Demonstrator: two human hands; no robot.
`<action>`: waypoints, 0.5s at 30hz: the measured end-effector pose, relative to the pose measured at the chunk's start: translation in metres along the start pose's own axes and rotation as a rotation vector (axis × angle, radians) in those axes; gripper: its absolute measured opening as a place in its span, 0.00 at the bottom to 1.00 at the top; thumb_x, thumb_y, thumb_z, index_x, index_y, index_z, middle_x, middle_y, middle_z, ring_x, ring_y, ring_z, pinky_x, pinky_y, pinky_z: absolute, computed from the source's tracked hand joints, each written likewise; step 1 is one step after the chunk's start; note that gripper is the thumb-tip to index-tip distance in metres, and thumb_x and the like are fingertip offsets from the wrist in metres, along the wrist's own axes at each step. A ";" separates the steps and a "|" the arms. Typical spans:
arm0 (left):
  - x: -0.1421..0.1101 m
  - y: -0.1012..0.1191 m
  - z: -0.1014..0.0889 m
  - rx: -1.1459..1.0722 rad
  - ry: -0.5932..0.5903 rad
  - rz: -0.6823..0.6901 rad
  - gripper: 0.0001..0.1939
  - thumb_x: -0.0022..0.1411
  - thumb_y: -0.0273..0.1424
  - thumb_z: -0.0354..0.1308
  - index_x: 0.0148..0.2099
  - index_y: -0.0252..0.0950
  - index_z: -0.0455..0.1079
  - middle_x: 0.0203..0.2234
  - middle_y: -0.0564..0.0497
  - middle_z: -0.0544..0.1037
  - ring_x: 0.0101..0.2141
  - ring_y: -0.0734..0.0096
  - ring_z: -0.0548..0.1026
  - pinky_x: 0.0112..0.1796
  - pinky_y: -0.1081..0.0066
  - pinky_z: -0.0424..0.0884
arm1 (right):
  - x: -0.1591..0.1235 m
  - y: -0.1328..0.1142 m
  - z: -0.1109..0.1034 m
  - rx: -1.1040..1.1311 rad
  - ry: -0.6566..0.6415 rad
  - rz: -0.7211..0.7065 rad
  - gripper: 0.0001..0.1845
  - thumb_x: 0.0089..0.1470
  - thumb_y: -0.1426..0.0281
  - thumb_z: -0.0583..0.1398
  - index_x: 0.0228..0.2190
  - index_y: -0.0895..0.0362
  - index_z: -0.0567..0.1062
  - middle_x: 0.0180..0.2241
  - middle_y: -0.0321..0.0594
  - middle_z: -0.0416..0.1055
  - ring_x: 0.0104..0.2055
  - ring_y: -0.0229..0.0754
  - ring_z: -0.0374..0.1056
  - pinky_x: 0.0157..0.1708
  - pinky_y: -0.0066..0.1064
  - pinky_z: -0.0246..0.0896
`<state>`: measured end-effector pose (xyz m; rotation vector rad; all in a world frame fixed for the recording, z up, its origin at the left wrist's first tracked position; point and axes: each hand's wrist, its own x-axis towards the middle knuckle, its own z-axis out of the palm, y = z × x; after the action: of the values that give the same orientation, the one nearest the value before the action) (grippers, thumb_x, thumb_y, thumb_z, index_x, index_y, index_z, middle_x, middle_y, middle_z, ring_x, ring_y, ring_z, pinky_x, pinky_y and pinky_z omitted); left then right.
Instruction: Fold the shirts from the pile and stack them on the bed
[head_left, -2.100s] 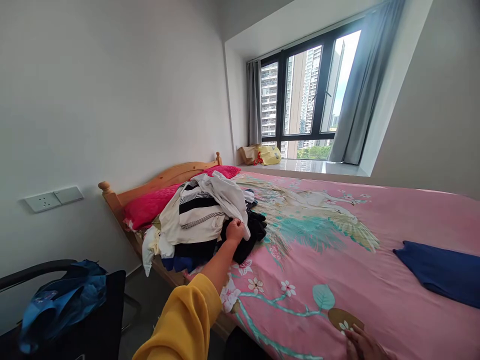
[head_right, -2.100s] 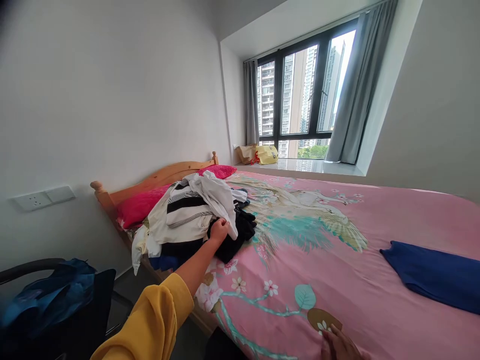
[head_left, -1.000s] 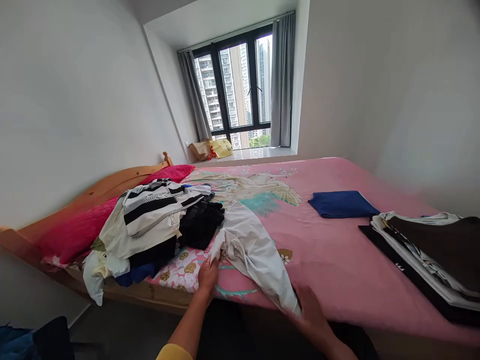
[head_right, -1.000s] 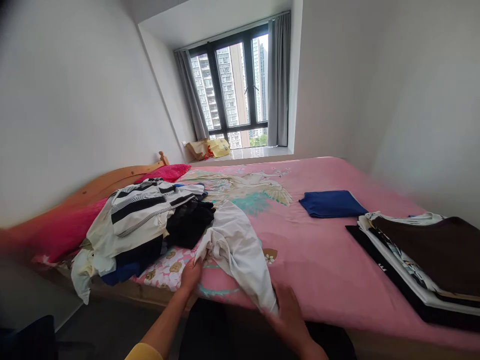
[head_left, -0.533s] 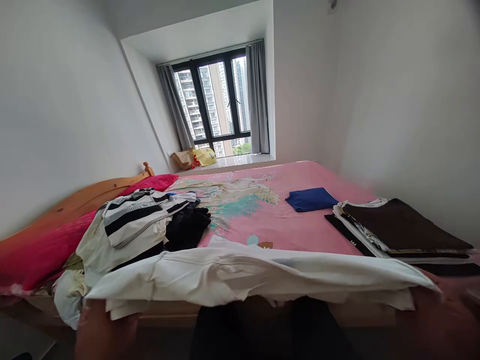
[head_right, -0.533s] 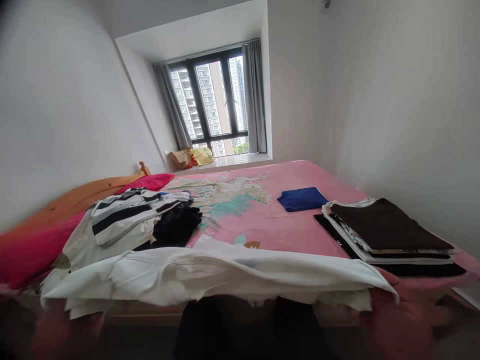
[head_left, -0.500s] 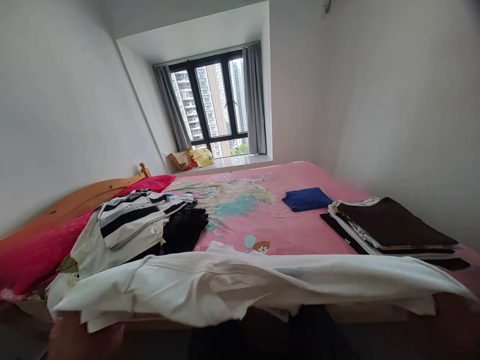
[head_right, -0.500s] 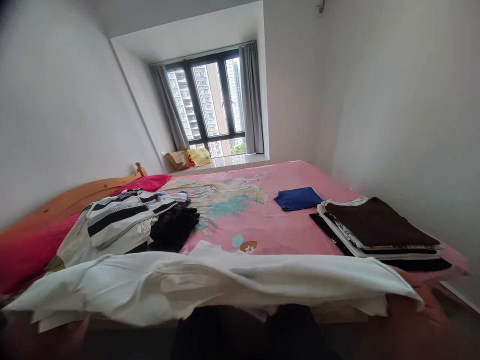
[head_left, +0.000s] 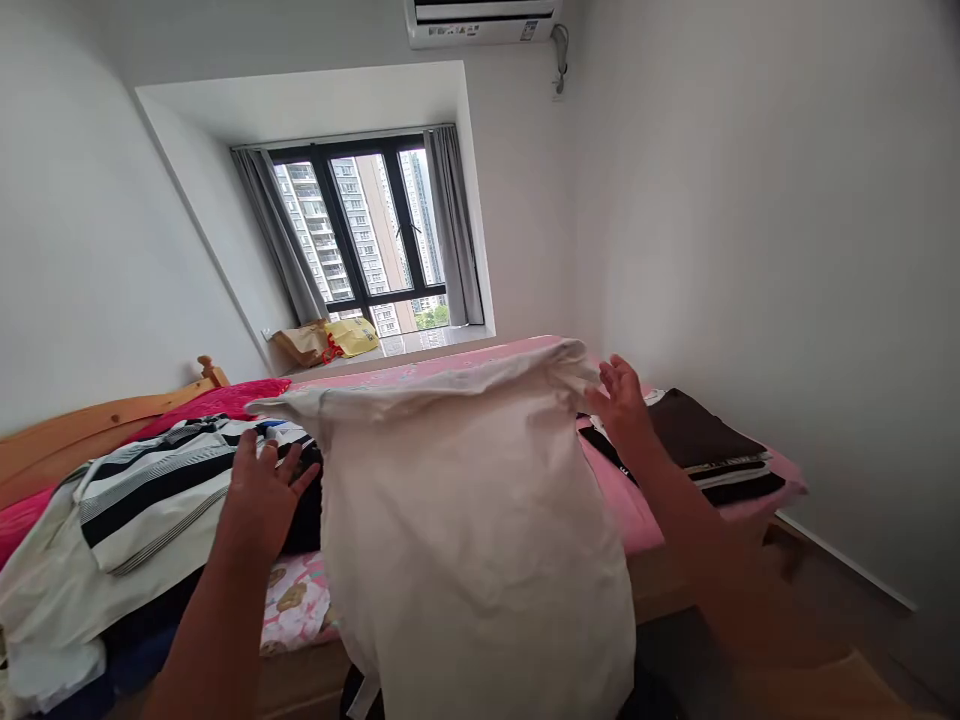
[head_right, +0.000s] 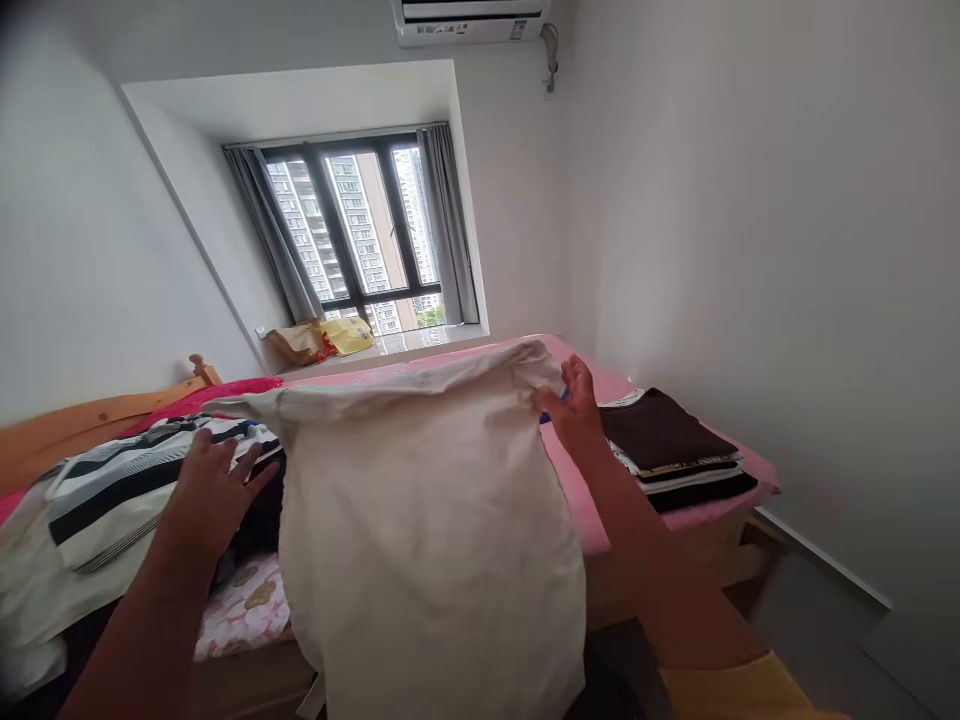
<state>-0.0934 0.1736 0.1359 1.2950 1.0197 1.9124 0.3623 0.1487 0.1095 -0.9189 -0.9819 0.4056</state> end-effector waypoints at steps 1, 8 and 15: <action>0.000 -0.014 0.009 -0.001 -0.008 -0.057 0.25 0.58 0.38 0.57 0.58 0.49 0.59 0.52 0.50 0.67 0.48 0.64 0.70 0.44 0.55 0.69 | 0.000 0.015 0.008 -0.046 -0.034 -0.012 0.35 0.45 0.58 0.62 0.54 0.50 0.60 0.56 0.42 0.61 0.57 0.44 0.58 0.53 0.39 0.58; -0.128 -0.167 0.004 0.382 -0.163 -0.499 0.32 0.44 0.45 0.64 0.50 0.36 0.69 0.48 0.41 0.73 0.52 0.51 0.68 0.51 0.54 0.64 | -0.141 0.167 -0.046 -0.434 -0.078 0.341 0.24 0.46 0.55 0.57 0.40 0.59 0.72 0.45 0.49 0.70 0.49 0.49 0.65 0.51 0.42 0.57; -0.268 -0.227 -0.035 0.716 -0.381 -0.371 0.23 0.47 0.42 0.59 0.45 0.38 0.73 0.46 0.43 0.75 0.51 0.52 0.69 0.52 0.57 0.65 | -0.269 0.214 -0.095 -0.502 -0.193 0.524 0.26 0.42 0.60 0.57 0.44 0.59 0.70 0.45 0.48 0.72 0.49 0.51 0.67 0.52 0.42 0.58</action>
<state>-0.0215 0.0646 -0.1921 1.6151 1.6646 0.9895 0.3232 0.0469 -0.2297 -1.6294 -1.0313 0.7158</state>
